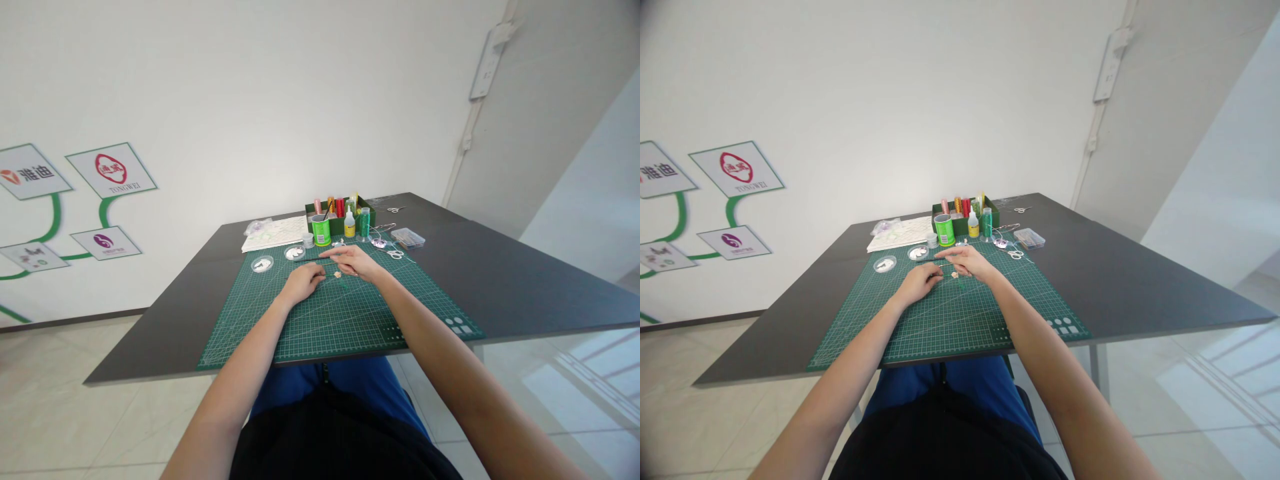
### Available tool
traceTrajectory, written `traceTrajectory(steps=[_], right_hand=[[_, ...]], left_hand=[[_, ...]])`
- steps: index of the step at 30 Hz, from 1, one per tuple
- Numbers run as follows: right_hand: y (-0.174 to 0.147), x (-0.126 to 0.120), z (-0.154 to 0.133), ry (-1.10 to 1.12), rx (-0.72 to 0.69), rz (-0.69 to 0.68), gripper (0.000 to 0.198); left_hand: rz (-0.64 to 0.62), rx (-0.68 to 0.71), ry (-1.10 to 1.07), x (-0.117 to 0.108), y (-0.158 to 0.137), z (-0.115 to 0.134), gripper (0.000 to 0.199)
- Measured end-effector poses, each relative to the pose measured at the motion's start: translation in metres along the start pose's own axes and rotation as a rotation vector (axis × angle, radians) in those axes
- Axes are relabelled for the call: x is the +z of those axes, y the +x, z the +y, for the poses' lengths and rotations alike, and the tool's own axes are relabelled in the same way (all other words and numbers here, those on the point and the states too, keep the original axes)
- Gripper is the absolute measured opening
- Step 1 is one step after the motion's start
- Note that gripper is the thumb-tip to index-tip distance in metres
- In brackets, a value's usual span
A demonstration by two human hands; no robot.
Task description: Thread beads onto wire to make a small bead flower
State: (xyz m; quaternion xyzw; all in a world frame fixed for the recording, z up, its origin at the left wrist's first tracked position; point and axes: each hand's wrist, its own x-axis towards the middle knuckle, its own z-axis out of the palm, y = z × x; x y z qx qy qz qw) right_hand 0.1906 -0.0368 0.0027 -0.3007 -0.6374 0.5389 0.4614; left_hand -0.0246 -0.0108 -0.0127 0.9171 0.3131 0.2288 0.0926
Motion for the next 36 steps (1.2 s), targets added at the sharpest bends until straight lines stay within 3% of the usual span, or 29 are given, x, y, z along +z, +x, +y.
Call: traceTrajectory(steps=[8, 21, 31, 36], right_hand=[[0.000, -0.002, 0.001, -0.011, 0.009, 0.041, 0.050], [0.003, -0.006, 0.009, -0.090, 0.002, 0.145, 0.058], [0.007, -0.005, 0.011, -0.232, 0.198, 0.198, 0.045], [0.007, -0.002, 0.011, -0.289, 0.216, 0.175, 0.040]], left_hand=[[-0.011, 0.064, -0.185, 0.001, 0.002, 0.005, 0.011], [0.071, 0.021, -0.432, -0.002, 0.004, 0.011, 0.016], [0.180, -0.093, -0.537, -0.003, 0.005, 0.010, 0.021], [0.288, -0.170, -0.564, -0.003, 0.006, 0.006, 0.021]])
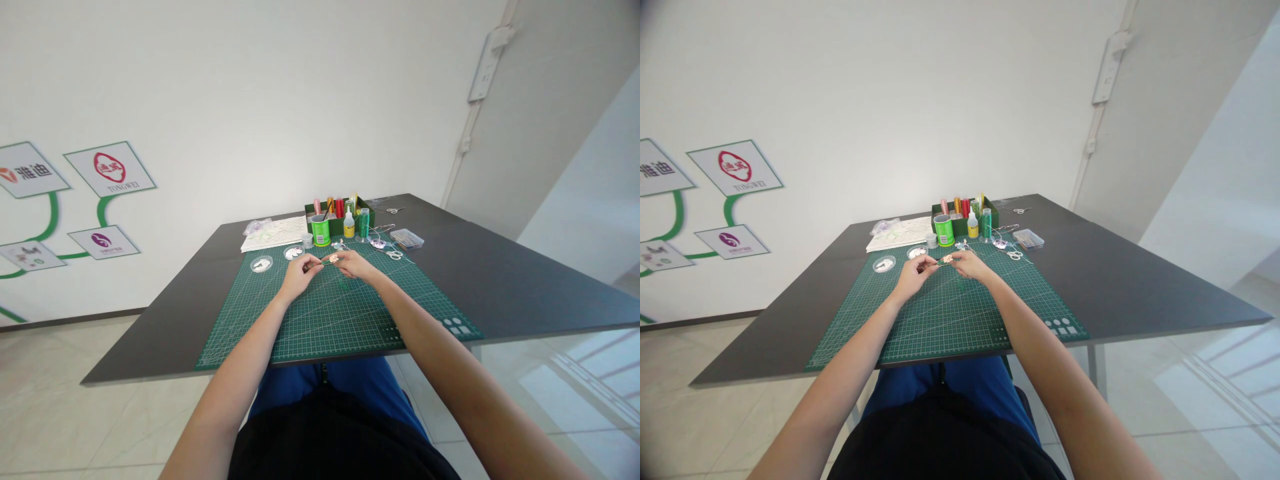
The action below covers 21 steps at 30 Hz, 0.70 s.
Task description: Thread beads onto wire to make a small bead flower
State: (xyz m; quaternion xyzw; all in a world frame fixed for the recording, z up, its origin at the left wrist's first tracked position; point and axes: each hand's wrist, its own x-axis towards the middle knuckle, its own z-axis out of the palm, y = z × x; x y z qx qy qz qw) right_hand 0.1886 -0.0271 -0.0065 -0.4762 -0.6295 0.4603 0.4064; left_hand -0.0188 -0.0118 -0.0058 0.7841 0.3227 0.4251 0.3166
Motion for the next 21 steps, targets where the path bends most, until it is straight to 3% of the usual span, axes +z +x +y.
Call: traceTrajectory(steps=[11, 21], right_hand=[[0.000, -0.001, 0.001, -0.080, 0.030, -0.153, 0.040], [-0.002, 0.000, -0.001, -0.133, 0.042, -0.216, 0.041]], left_hand=[[0.211, -0.032, 0.078, -0.007, 0.003, -0.004, 0.014], [0.275, -0.071, 0.069, -0.010, 0.007, -0.017, 0.016]])
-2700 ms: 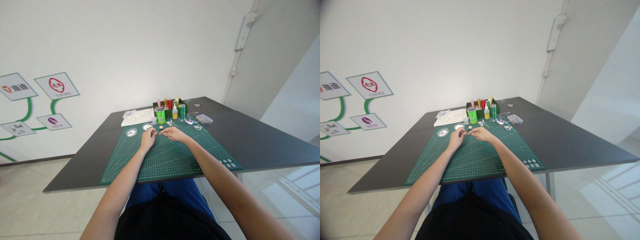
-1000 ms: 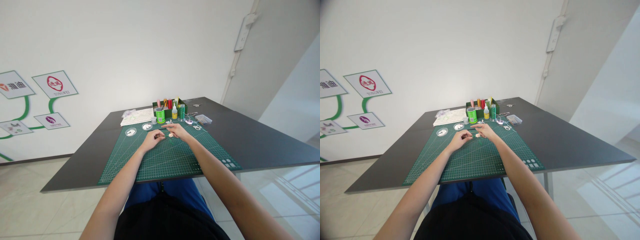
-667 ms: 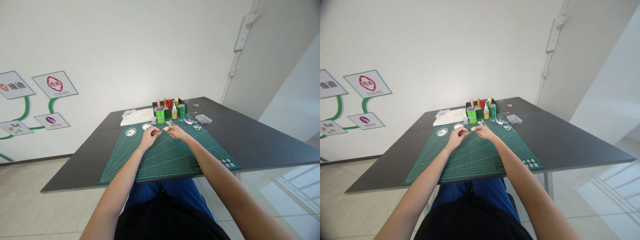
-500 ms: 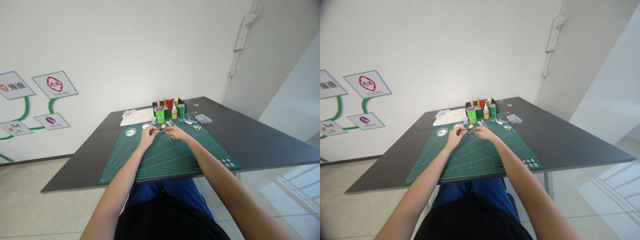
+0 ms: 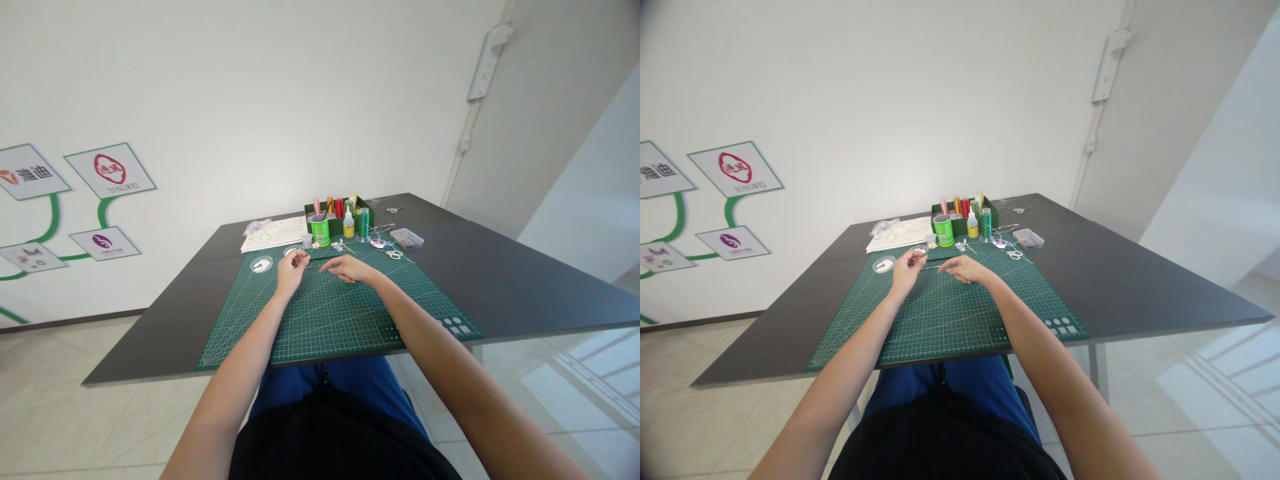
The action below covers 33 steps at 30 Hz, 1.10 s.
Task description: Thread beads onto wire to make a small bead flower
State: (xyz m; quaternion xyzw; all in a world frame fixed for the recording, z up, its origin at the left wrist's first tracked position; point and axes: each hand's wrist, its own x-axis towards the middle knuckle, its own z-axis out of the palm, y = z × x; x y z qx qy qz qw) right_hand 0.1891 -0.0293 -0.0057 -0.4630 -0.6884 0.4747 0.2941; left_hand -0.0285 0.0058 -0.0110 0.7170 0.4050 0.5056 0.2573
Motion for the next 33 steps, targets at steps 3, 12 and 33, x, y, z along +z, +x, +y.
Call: traceTrajectory(steps=[3, 12, 33], right_hand=[[0.000, 0.000, 0.000, 0.002, -0.001, -0.023, 0.041], [-0.003, 0.000, -0.002, 0.012, 0.000, -0.047, 0.037], [-0.005, -0.003, -0.001, 0.096, -0.019, -0.219, 0.033]], left_hand=[[0.003, -0.019, -0.048, 0.000, 0.001, -0.004, 0.017], [0.067, -0.072, -0.117, -0.003, 0.006, -0.010, 0.026], [0.253, -0.102, 0.170, -0.019, 0.007, -0.010, 0.004]])
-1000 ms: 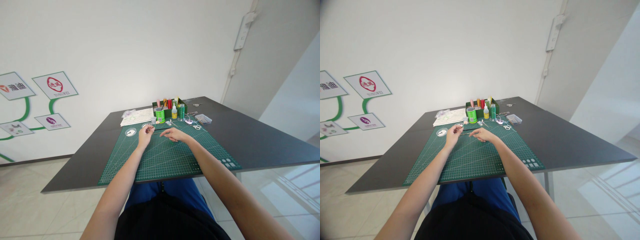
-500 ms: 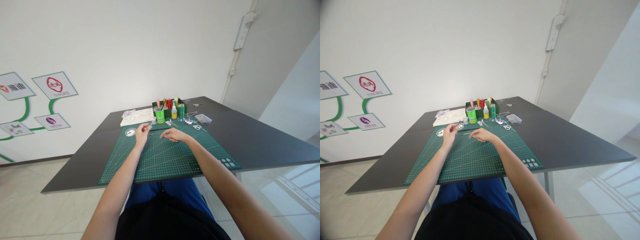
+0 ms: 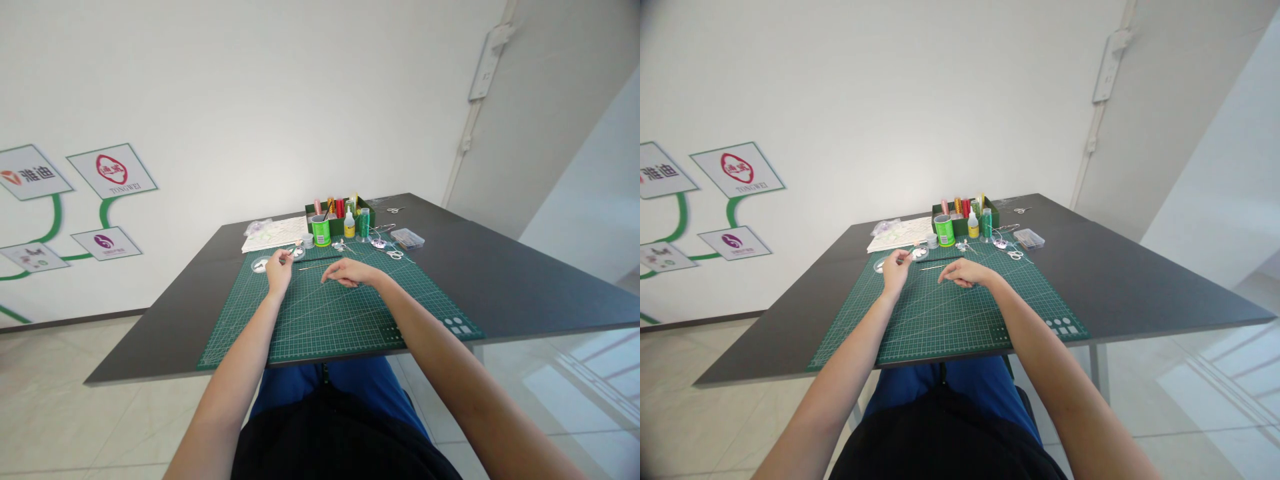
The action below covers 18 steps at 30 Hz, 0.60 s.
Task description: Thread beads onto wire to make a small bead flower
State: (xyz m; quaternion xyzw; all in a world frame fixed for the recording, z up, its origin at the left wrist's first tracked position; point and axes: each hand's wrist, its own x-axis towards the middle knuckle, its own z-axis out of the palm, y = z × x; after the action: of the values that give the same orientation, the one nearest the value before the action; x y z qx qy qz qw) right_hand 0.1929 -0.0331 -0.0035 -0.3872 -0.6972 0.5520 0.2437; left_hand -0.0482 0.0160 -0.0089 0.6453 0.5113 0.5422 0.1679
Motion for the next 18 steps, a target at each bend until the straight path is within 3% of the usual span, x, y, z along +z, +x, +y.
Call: traceTrajectory(steps=[8, 18], right_hand=[[-0.004, 0.002, -0.004, 0.195, -0.093, -0.141, 0.036], [-0.006, 0.002, -0.007, 0.311, -0.219, -0.115, 0.035]], left_hand=[[-0.119, 0.073, 0.163, 0.003, -0.001, -0.007, 0.003], [-0.244, 0.213, 0.260, 0.008, -0.011, -0.005, 0.006]])
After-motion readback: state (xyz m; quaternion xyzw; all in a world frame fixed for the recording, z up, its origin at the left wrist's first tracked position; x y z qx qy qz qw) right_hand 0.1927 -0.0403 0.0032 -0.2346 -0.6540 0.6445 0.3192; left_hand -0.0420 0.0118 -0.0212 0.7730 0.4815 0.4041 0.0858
